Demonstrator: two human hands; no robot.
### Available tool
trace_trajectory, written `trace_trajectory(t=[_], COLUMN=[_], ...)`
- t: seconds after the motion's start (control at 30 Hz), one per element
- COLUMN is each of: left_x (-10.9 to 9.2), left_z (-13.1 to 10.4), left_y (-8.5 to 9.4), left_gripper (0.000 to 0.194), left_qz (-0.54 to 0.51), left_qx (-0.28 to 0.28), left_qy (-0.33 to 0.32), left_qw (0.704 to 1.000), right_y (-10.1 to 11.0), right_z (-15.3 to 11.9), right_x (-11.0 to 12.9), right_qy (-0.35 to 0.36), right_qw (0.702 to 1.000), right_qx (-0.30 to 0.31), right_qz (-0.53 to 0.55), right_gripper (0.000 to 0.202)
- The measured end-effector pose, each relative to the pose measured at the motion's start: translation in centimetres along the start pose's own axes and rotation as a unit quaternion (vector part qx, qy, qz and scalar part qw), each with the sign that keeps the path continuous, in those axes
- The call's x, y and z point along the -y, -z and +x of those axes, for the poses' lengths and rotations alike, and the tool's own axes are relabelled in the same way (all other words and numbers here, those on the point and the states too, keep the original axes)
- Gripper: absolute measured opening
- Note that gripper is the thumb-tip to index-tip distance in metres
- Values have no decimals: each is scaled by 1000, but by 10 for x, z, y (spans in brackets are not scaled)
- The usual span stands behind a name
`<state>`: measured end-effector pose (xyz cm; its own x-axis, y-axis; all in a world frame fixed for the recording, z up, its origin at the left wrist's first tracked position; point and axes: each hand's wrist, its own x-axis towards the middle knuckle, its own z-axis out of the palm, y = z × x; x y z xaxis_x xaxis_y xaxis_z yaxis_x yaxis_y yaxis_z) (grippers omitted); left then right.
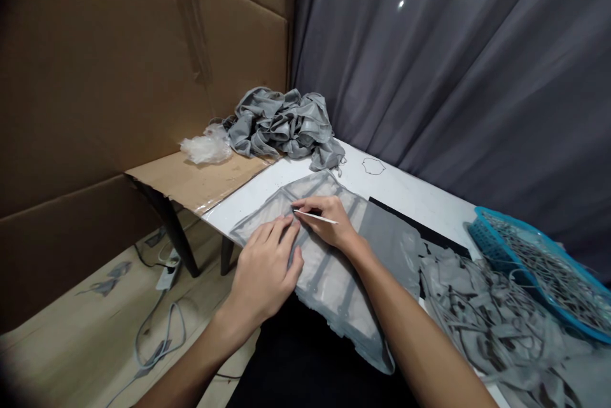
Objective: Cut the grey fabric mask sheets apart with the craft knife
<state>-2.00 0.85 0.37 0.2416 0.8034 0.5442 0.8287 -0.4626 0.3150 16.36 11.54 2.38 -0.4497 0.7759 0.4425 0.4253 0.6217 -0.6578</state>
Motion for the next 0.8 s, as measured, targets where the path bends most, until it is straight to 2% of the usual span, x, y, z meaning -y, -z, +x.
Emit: trace_trajectory(t=[0.33, 0.57, 0.67, 0.8], left_x=[1, 1, 1, 1], left_z=[-1, -1, -1, -1], left_y=[-1, -1, -1, -1], left_gripper=[45, 38, 36, 40], left_qz=[2, -4, -7, -8], left_qx=[0, -1, -1, -4], left_qy=[0, 1, 1, 1], left_qw=[1000, 1000, 1000, 1000], right_y=[-5, 1, 1, -3], right_z=[-3, -1, 0, 2], right_x=[-7, 0, 1, -1], right_qy=[25, 112, 105, 56], right_qw=[997, 969, 965, 982], right_qx=[1, 71, 83, 37], right_qz=[-73, -207, -225, -175], right_gripper=[16, 20, 16, 22])
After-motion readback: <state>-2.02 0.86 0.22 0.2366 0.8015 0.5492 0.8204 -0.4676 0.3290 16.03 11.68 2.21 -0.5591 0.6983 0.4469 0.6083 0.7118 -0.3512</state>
